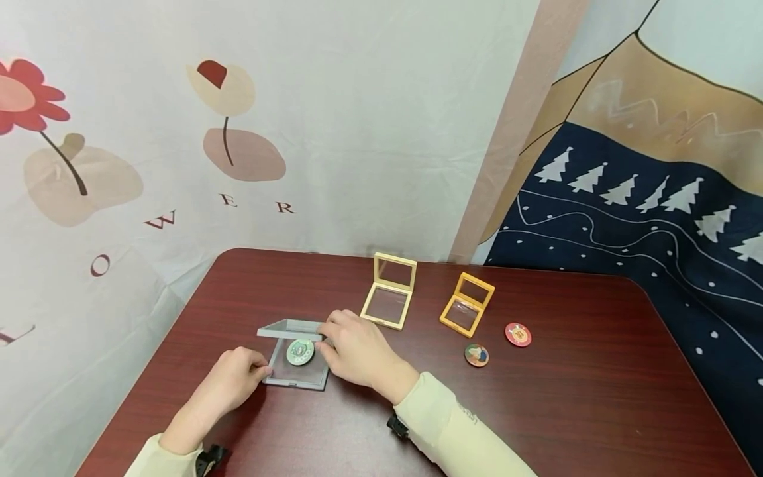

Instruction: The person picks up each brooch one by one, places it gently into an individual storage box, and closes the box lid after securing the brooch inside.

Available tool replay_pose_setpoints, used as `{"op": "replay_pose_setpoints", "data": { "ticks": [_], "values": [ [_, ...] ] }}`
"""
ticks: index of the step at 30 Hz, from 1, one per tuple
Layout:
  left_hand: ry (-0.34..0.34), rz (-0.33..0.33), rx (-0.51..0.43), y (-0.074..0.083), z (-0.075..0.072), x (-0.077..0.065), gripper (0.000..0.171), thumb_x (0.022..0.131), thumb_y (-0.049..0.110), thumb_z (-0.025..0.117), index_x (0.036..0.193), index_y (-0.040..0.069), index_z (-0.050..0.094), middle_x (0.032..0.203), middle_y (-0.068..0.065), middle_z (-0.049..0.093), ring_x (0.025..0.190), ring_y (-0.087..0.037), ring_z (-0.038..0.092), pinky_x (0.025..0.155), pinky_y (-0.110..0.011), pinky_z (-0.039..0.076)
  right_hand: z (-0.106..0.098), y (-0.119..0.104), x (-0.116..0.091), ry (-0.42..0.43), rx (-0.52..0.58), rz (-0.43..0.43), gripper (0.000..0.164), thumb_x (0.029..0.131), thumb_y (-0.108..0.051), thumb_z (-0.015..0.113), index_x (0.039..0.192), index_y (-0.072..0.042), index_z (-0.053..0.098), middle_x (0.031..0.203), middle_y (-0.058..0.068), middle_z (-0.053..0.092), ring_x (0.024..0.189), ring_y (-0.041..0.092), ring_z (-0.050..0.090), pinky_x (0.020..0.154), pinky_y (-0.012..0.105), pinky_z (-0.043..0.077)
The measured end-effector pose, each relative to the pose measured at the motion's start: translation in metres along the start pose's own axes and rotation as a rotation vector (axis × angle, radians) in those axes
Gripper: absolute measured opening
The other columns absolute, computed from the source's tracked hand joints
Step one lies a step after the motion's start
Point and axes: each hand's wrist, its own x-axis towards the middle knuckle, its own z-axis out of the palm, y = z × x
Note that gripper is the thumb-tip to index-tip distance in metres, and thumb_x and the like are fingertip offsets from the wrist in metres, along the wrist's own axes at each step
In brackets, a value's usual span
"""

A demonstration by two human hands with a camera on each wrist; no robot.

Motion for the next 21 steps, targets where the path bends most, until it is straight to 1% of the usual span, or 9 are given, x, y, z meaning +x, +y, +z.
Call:
{"op": "replay_pose_setpoints", "data": {
  "ticks": [4, 7, 8, 10, 12, 14, 15, 18, 21],
  "values": [
    [-0.018, -0.005, -0.019, -0.002, -0.002, 0.001, 0.019, 0.091, 0.001, 0.077, 0.074, 0.009, 0.074, 0.070, 0.003, 0.066, 0.067, -0.015, 0.055, 0.065, -0.038, 0.050, 0.002, -0.001, -0.005, 0.005, -0.029, -0.055, 0.017, 0.096, -0.020, 0.076, 0.110, -0.010, 0.078, 0.102, -0.001, 0.069, 0.091, 0.014, 0.064, 0.076, 0.029, 0.055],
    [-0.025, 0.005, -0.029, -0.006, -0.002, 0.002, 0.028, 0.090, 0.000, 0.077, 0.066, 0.011, 0.068, 0.065, 0.004, 0.059, 0.065, -0.014, 0.051, 0.063, -0.035, 0.046, 0.003, -0.003, -0.008, 0.006, -0.050, -0.090, 0.018, 0.094, -0.021, 0.079, 0.108, -0.010, 0.079, 0.099, -0.002, 0.070, 0.087, 0.014, 0.063, 0.075, 0.026, 0.053],
    [-0.028, 0.007, -0.031, -0.007, -0.002, 0.003, 0.027, 0.090, 0.000, 0.077, 0.066, 0.010, 0.069, 0.066, 0.004, 0.060, 0.066, -0.015, 0.050, 0.064, -0.035, 0.046, 0.003, -0.004, -0.008, -0.002, -0.056, -0.097, 0.018, 0.093, -0.021, 0.079, 0.108, -0.010, 0.079, 0.098, -0.002, 0.070, 0.086, 0.014, 0.063, 0.075, 0.026, 0.053],
    [-0.029, 0.015, -0.032, -0.009, -0.003, 0.004, 0.022, 0.090, 0.001, 0.078, 0.069, 0.008, 0.073, 0.070, 0.002, 0.065, 0.070, -0.017, 0.057, 0.066, -0.036, 0.048, 0.004, -0.005, -0.010, -0.023, -0.076, -0.109, 0.017, 0.093, -0.020, 0.079, 0.107, -0.010, 0.079, 0.096, -0.003, 0.070, 0.085, 0.013, 0.064, 0.076, 0.026, 0.053],
    [-0.030, 0.019, -0.039, -0.010, -0.003, 0.005, 0.018, 0.089, 0.001, 0.078, 0.072, 0.006, 0.076, 0.072, 0.000, 0.068, 0.071, -0.018, 0.059, 0.067, -0.037, 0.050, 0.005, -0.007, -0.011, -0.049, -0.097, -0.114, 0.016, 0.092, -0.020, 0.079, 0.106, -0.012, 0.079, 0.094, -0.004, 0.071, 0.085, 0.012, 0.065, 0.078, 0.027, 0.054],
    [-0.033, 0.019, -0.050, -0.011, -0.004, 0.006, 0.011, 0.089, 0.001, 0.078, 0.079, 0.005, 0.080, 0.077, -0.002, 0.073, 0.073, -0.019, 0.062, 0.069, -0.038, 0.051, 0.006, -0.009, -0.012, -0.075, -0.112, -0.118, 0.014, 0.092, -0.020, 0.079, 0.104, -0.013, 0.079, 0.091, -0.005, 0.070, 0.083, 0.012, 0.066, 0.079, 0.029, 0.055],
    [-0.033, 0.019, -0.059, -0.012, -0.004, 0.006, 0.012, 0.090, 0.001, 0.078, 0.078, 0.005, 0.080, 0.076, -0.001, 0.073, 0.072, -0.018, 0.061, 0.068, -0.037, 0.051, 0.006, -0.010, -0.013, -0.086, -0.120, -0.120, 0.013, 0.091, -0.020, 0.079, 0.103, -0.014, 0.079, 0.090, -0.005, 0.070, 0.082, 0.011, 0.065, 0.078, 0.029, 0.055],
    [-0.045, 0.005, -0.082, -0.014, -0.005, 0.006, 0.022, 0.090, 0.001, 0.078, 0.070, 0.009, 0.074, 0.066, 0.004, 0.064, 0.064, -0.015, 0.050, 0.064, -0.034, 0.044, 0.007, -0.013, -0.013, -0.136, -0.133, -0.118, 0.009, 0.090, -0.019, 0.080, 0.098, -0.016, 0.077, 0.087, -0.007, 0.068, 0.078, 0.010, 0.063, 0.075, 0.030, 0.054],
    [-0.053, -0.005, -0.090, -0.014, -0.005, 0.006, 0.025, 0.089, 0.000, 0.077, 0.067, 0.010, 0.072, 0.064, 0.005, 0.061, 0.064, -0.015, 0.048, 0.064, -0.034, 0.042, 0.009, -0.014, -0.012, -0.187, -0.144, -0.118, 0.008, 0.089, -0.019, 0.081, 0.091, -0.018, 0.073, 0.082, -0.008, 0.065, 0.074, 0.009, 0.060, 0.071, 0.030, 0.052]
  ]
}}
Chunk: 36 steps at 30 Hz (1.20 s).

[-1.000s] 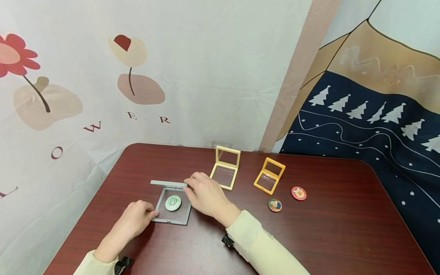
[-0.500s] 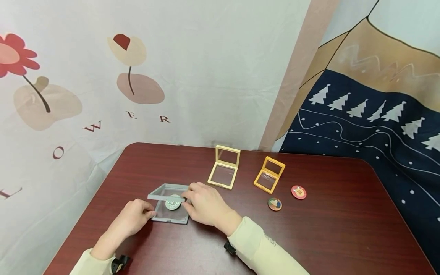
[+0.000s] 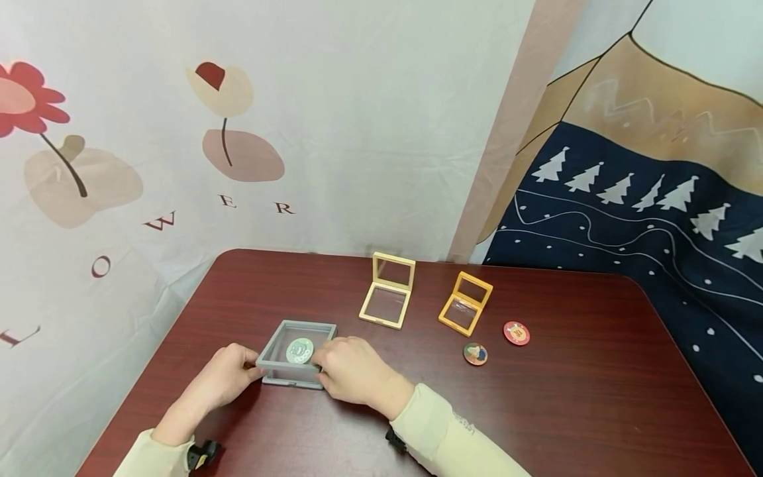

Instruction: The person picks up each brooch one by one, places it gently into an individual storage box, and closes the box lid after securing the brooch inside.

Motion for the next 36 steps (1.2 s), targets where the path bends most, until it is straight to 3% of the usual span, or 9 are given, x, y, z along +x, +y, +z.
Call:
{"op": "replay_pose_setpoints", "data": {
  "ticks": [11, 20, 28, 32, 36],
  "values": [
    [-0.020, -0.024, 0.013, 0.000, -0.001, -0.002, 0.026, 0.089, -0.003, 0.075, 0.069, 0.014, 0.072, 0.064, 0.003, 0.058, 0.065, -0.016, 0.047, 0.061, -0.033, 0.041, 0.007, -0.003, 0.003, -0.094, 0.034, 0.022, 0.032, 0.084, -0.013, 0.082, 0.072, -0.020, 0.053, 0.069, -0.012, 0.046, 0.065, 0.006, 0.042, 0.060, 0.025, 0.039],
    [-0.008, -0.031, 0.023, 0.000, -0.002, -0.004, 0.018, 0.089, -0.004, 0.074, 0.082, 0.011, 0.081, 0.086, -0.003, 0.074, 0.076, -0.017, 0.056, 0.069, -0.036, 0.048, 0.012, -0.006, 0.005, -0.136, 0.015, 0.034, 0.027, 0.083, -0.012, 0.083, 0.074, -0.021, 0.060, 0.070, -0.013, 0.052, 0.063, 0.002, 0.044, 0.059, 0.023, 0.043],
    [0.012, -0.009, 0.035, 0.002, -0.004, -0.008, 0.015, 0.091, -0.003, 0.072, 0.086, 0.008, 0.081, 0.089, -0.005, 0.076, 0.086, -0.019, 0.067, 0.077, -0.042, 0.055, 0.013, -0.007, 0.004, -0.141, 0.015, 0.028, 0.020, 0.082, -0.011, 0.084, 0.078, -0.020, 0.067, 0.074, -0.012, 0.060, 0.064, 0.001, 0.051, 0.059, 0.022, 0.047],
    [0.024, 0.001, 0.026, 0.005, -0.005, -0.013, 0.017, 0.096, 0.000, 0.068, 0.084, 0.008, 0.078, 0.082, -0.003, 0.073, 0.075, -0.016, 0.062, 0.072, -0.041, 0.053, 0.013, -0.007, 0.003, -0.137, 0.017, 0.026, 0.014, 0.082, -0.013, 0.084, 0.083, -0.020, 0.072, 0.079, -0.012, 0.066, 0.069, 0.001, 0.059, 0.064, 0.022, 0.051],
    [0.032, -0.015, 0.017, 0.007, -0.005, -0.016, 0.021, 0.099, 0.004, 0.065, 0.080, 0.009, 0.073, 0.074, 0.000, 0.066, 0.068, -0.016, 0.052, 0.067, -0.037, 0.047, 0.012, -0.007, 0.003, -0.129, 0.025, 0.017, 0.019, 0.085, -0.016, 0.083, 0.076, -0.022, 0.068, 0.073, -0.013, 0.061, 0.065, 0.000, 0.053, 0.061, 0.021, 0.048]
  ]
}}
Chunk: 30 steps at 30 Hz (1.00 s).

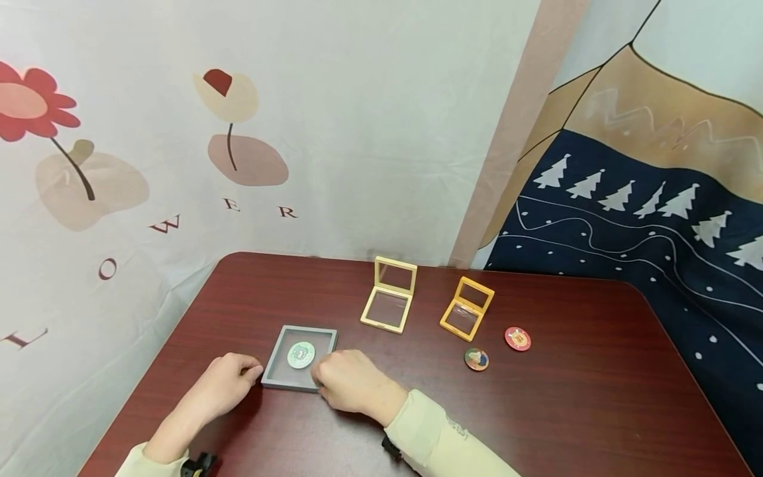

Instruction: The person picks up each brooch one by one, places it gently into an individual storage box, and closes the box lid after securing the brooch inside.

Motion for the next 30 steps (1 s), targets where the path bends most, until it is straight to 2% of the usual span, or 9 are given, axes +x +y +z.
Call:
{"op": "replay_pose_setpoints", "data": {
  "ticks": [6, 10, 16, 21, 26, 30],
  "values": [
    [-0.037, 0.000, -0.007, 0.000, 0.003, -0.002, 0.029, 0.097, 0.012, 0.071, 0.069, 0.013, 0.068, 0.058, 0.006, 0.052, 0.060, -0.013, 0.046, 0.060, -0.033, 0.041, 0.001, -0.001, -0.001, -0.001, -0.008, -0.014, 0.022, 0.089, -0.020, 0.082, 0.074, -0.024, 0.067, 0.071, -0.015, 0.058, 0.065, 0.000, 0.053, 0.060, 0.022, 0.048],
    [-0.025, 0.032, -0.002, -0.002, 0.005, -0.003, 0.034, 0.096, 0.012, 0.074, 0.063, 0.015, 0.065, 0.057, 0.008, 0.053, 0.060, -0.012, 0.046, 0.060, -0.031, 0.042, 0.002, -0.002, -0.001, -0.005, -0.002, -0.018, 0.023, 0.089, -0.019, 0.082, 0.073, -0.023, 0.067, 0.071, -0.014, 0.057, 0.065, 0.000, 0.054, 0.060, 0.022, 0.048],
    [-0.015, 0.020, -0.006, 0.000, 0.004, -0.002, 0.045, 0.094, 0.010, 0.075, 0.053, 0.014, 0.057, 0.049, 0.012, 0.038, 0.053, -0.009, 0.038, 0.054, -0.028, 0.035, 0.004, -0.002, -0.001, -0.003, -0.019, -0.028, 0.024, 0.089, -0.018, 0.082, 0.072, -0.024, 0.067, 0.070, -0.015, 0.058, 0.065, 0.000, 0.055, 0.060, 0.022, 0.048],
    [-0.018, 0.005, -0.012, 0.001, 0.004, -0.003, 0.042, 0.094, 0.010, 0.075, 0.054, 0.012, 0.059, 0.049, 0.011, 0.041, 0.054, -0.010, 0.040, 0.054, -0.029, 0.036, 0.004, -0.002, -0.002, 0.009, -0.016, -0.020, 0.023, 0.089, -0.019, 0.081, 0.072, -0.024, 0.066, 0.070, -0.015, 0.058, 0.066, 0.001, 0.056, 0.060, 0.022, 0.048],
    [-0.025, -0.007, -0.017, 0.000, 0.004, -0.003, 0.043, 0.094, 0.010, 0.074, 0.054, 0.013, 0.059, 0.050, 0.009, 0.042, 0.054, -0.011, 0.040, 0.054, -0.029, 0.036, -0.001, 0.001, -0.008, 0.078, 0.000, -0.018, 0.023, 0.092, -0.021, 0.078, 0.073, -0.023, 0.065, 0.071, -0.014, 0.057, 0.066, 0.003, 0.054, 0.063, 0.025, 0.048],
    [-0.028, -0.017, -0.019, 0.001, 0.004, -0.002, 0.045, 0.094, 0.010, 0.074, 0.053, 0.014, 0.056, 0.049, 0.010, 0.038, 0.053, -0.010, 0.038, 0.053, -0.028, 0.034, -0.008, 0.009, -0.020, 0.171, -0.019, -0.036, 0.014, 0.094, -0.023, 0.077, 0.081, -0.021, 0.071, 0.076, -0.011, 0.058, 0.071, 0.006, 0.057, 0.068, 0.027, 0.051]
  ]
}}
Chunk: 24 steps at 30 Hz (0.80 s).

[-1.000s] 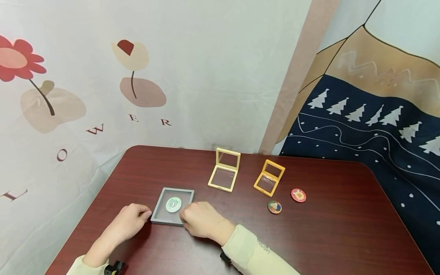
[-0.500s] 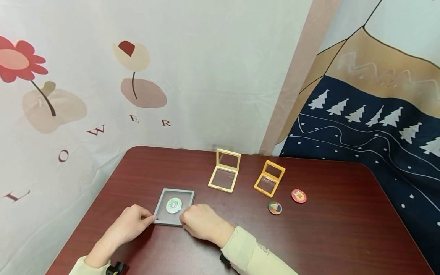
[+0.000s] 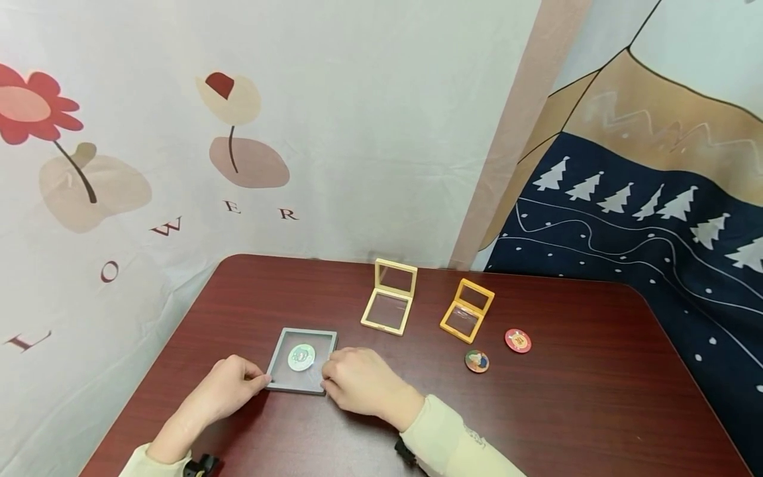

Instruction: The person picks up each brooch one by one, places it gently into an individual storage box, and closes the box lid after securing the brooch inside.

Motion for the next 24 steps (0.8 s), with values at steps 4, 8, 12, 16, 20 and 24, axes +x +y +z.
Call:
{"op": "replay_pose_setpoints", "data": {
  "ticks": [4, 8, 12, 16, 20, 24],
  "values": [
    [-0.001, -0.001, 0.007, 0.000, 0.000, 0.000, 0.046, 0.093, 0.011, 0.075, 0.052, 0.015, 0.054, 0.048, 0.011, 0.038, 0.053, -0.010, 0.038, 0.053, -0.028, 0.034, -0.009, 0.012, -0.018, 0.108, 0.012, -0.005, 0.005, 0.093, -0.020, 0.079, 0.091, -0.017, 0.075, 0.084, -0.008, 0.064, 0.080, 0.010, 0.063, 0.076, 0.028, 0.054],
    [-0.004, -0.001, 0.012, 0.000, 0.000, 0.000, 0.045, 0.093, 0.011, 0.075, 0.053, 0.015, 0.055, 0.049, 0.010, 0.040, 0.053, -0.010, 0.038, 0.053, -0.029, 0.034, -0.018, 0.026, -0.040, 0.182, 0.026, 0.013, 0.008, 0.091, -0.016, 0.080, 0.096, -0.012, 0.076, 0.092, -0.004, 0.067, 0.087, 0.012, 0.066, 0.079, 0.029, 0.056],
    [-0.005, -0.007, 0.018, 0.000, -0.001, 0.000, 0.044, 0.093, 0.012, 0.075, 0.053, 0.014, 0.056, 0.050, 0.008, 0.041, 0.053, -0.011, 0.039, 0.054, -0.029, 0.035, -0.027, 0.039, -0.060, 0.208, 0.016, 0.053, 0.014, 0.089, -0.017, 0.081, 0.100, -0.010, 0.075, 0.096, -0.004, 0.068, 0.090, 0.012, 0.066, 0.078, 0.031, 0.057],
    [-0.003, -0.008, 0.023, 0.000, -0.001, 0.000, 0.044, 0.093, 0.011, 0.075, 0.053, 0.014, 0.056, 0.050, 0.009, 0.041, 0.053, -0.010, 0.039, 0.054, -0.029, 0.035, -0.036, 0.049, -0.079, 0.229, 0.007, 0.112, 0.020, 0.087, -0.019, 0.084, 0.102, -0.011, 0.074, 0.098, -0.003, 0.069, 0.091, 0.013, 0.065, 0.077, 0.033, 0.057],
    [-0.005, -0.010, 0.023, 0.001, -0.001, 0.001, 0.045, 0.093, 0.011, 0.075, 0.052, 0.015, 0.055, 0.050, 0.009, 0.040, 0.053, -0.010, 0.038, 0.053, -0.029, 0.034, -0.043, 0.057, -0.098, 0.246, -0.030, 0.177, 0.025, 0.085, -0.022, 0.085, 0.104, -0.011, 0.074, 0.101, -0.002, 0.069, 0.092, 0.014, 0.066, 0.077, 0.036, 0.058],
    [-0.006, -0.012, 0.022, 0.001, -0.001, 0.001, 0.046, 0.092, 0.011, 0.075, 0.052, 0.015, 0.054, 0.049, 0.010, 0.038, 0.053, -0.010, 0.037, 0.053, -0.029, 0.034, -0.049, 0.066, -0.115, 0.251, -0.086, 0.229, 0.029, 0.083, -0.024, 0.086, 0.106, -0.011, 0.074, 0.104, 0.000, 0.069, 0.096, 0.017, 0.068, 0.081, 0.040, 0.058]
  ]
}}
